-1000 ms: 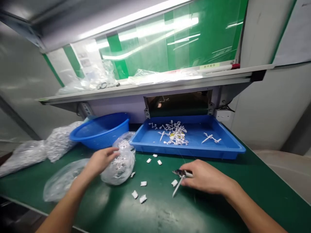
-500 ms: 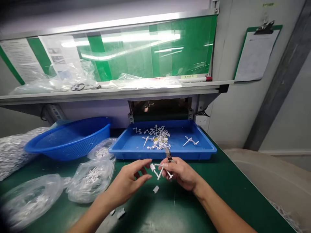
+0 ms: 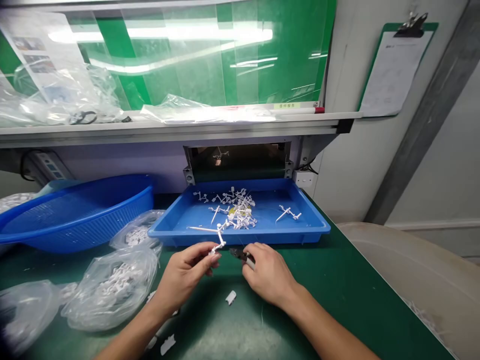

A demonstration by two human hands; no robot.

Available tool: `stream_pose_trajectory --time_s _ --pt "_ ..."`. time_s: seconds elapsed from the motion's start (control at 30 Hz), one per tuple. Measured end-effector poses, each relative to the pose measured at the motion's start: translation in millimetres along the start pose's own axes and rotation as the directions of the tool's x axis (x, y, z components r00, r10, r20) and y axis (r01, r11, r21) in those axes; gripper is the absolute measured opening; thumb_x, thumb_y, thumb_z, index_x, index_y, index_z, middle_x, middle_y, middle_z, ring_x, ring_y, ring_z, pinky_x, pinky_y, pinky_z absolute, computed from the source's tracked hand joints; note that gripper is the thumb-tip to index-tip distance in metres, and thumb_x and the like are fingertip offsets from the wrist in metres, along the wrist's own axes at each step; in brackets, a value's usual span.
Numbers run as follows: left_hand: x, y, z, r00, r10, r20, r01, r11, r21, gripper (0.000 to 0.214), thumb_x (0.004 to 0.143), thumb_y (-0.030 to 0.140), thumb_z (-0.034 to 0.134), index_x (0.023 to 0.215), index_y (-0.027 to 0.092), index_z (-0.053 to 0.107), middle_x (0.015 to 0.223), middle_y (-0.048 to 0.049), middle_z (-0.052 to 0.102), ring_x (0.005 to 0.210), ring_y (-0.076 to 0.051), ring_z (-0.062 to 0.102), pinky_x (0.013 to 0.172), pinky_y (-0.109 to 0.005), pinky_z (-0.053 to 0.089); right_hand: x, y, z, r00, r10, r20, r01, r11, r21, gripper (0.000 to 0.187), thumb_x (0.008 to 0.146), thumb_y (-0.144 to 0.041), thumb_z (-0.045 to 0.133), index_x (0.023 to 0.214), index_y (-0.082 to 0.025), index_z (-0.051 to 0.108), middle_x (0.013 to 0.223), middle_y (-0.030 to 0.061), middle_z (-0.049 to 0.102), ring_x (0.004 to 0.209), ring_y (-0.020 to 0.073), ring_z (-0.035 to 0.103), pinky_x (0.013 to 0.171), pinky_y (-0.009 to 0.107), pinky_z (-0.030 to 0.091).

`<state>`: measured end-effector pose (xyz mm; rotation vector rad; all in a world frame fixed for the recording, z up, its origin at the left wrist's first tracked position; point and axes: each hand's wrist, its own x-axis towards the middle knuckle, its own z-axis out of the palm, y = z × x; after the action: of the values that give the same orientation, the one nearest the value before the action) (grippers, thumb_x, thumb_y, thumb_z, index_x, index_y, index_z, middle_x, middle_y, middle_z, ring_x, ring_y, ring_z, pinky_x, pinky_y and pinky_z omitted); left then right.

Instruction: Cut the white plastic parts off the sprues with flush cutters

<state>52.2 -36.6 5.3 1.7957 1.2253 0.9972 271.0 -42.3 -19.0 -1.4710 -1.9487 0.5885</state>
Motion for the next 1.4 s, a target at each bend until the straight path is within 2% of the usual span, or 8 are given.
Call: stream_pose_trajectory --time_s 0.1,0.4,0.8,1.03,1.13,1.3,1.33,1.4 --pt "-3 -2 0.5 0.999 0.031 0.020 -0.031 0.999 0.021 0.028 0.089 0.039 0.062 0.111 0.022 0.069 0.087 -0.0015 0.072 0.076 -0.016 0.066 0.074 -0.024 0.053 -4 -2 10 0.998 -0.070 0.009 0.070 0.992 -0.100 0.017 0.079 -0.015 0.050 0.091 -0.022 0.060 0.090 0.0014 0.062 0.086 0.0194 0.053 0.078 0.033 0.038" --pt "-6 -2 4.1 0.985 0.119 0.121 -0.131 0.987 0.089 0.023 0.093 0.034 0.057 0.110 0.027 0.070 0.098 0.0010 0.072 0.085 -0.015 0.067 0.083 -0.023 0.050 -6 -6 14 0.982 -0.185 -0.033 0.180 0.976 -0.126 0.018 0.077 -0.012 0.051 0.091 -0.022 0.057 0.093 0.0018 0.061 0.085 0.0200 0.050 0.081 0.035 0.038" --pt "-7 -4 7.5 0.985 0.123 0.122 -0.130 0.990 0.053 0.023 0.093 0.031 0.057 0.111 0.024 0.069 0.090 0.0012 0.073 0.074 -0.012 0.067 0.075 -0.021 0.051 -6 -5 11 0.980 -0.198 -0.030 0.187 0.960 -0.209 0.020 0.079 -0.013 0.051 0.096 -0.021 0.058 0.095 0.0038 0.060 0.087 0.0212 0.048 0.080 0.035 0.036" --pt "-7 -15 11.5 0.968 0.233 0.089 -0.243 0.962 0.125 0.025 0.094 0.030 0.056 0.115 0.024 0.068 0.088 0.0008 0.071 0.073 -0.012 0.066 0.072 -0.021 0.049 -6 -1 17 0.986 -0.168 -0.008 0.152 0.911 -0.384 0.008 0.082 -0.014 0.049 0.084 -0.020 0.055 0.085 0.0039 0.058 0.082 0.0206 0.047 0.075 0.034 0.034" --pt "-6 -17 12.1 0.956 0.277 0.100 -0.291 0.942 0.165 0.024 0.093 0.028 0.057 0.114 0.022 0.069 0.090 -0.0001 0.071 0.076 -0.012 0.065 0.073 -0.021 0.048 -6 3 19 0.990 -0.133 0.055 0.144 0.915 -0.377 0.007 0.081 -0.014 0.050 0.078 -0.020 0.053 0.081 0.0023 0.059 0.078 0.0185 0.050 0.070 0.031 0.033" --pt "2 -12 5.4 0.928 0.253 0.272 -0.312 0.928 0.203 0.022 0.094 0.026 0.055 0.112 0.025 0.068 0.094 0.0013 0.069 0.084 -0.013 0.063 0.077 -0.022 0.046 1 11 -8 0.961 -0.080 0.265 0.157 0.946 -0.285 0.010 0.077 -0.018 0.053 0.068 -0.020 0.050 0.071 -0.0023 0.060 0.063 0.0132 0.049 0.058 0.027 0.028" --pt "4 -10 0.9 0.925 0.246 0.289 -0.311 0.927 0.208 0.021 0.095 0.026 0.054 0.110 0.026 0.068 0.097 0.0012 0.069 0.087 -0.013 0.063 0.079 -0.023 0.046 3 13 -17 0.959 -0.056 0.277 0.140 0.945 -0.294 0.011 0.077 -0.018 0.053 0.067 -0.020 0.050 0.069 -0.0027 0.059 0.061 0.0129 0.048 0.056 0.027 0.027" --pt "7 -2 -13.3 0.946 0.223 0.234 -0.277 0.933 0.231 0.020 0.094 0.028 0.055 0.106 0.025 0.070 0.103 0.0000 0.067 0.092 -0.014 0.062 0.083 -0.024 0.045 6 15 -32 0.973 -0.016 0.229 0.089 0.946 -0.312 0.010 0.080 -0.022 0.052 0.071 -0.022 0.056 0.071 -0.0022 0.062 0.063 0.0139 0.051 0.057 0.027 0.028"
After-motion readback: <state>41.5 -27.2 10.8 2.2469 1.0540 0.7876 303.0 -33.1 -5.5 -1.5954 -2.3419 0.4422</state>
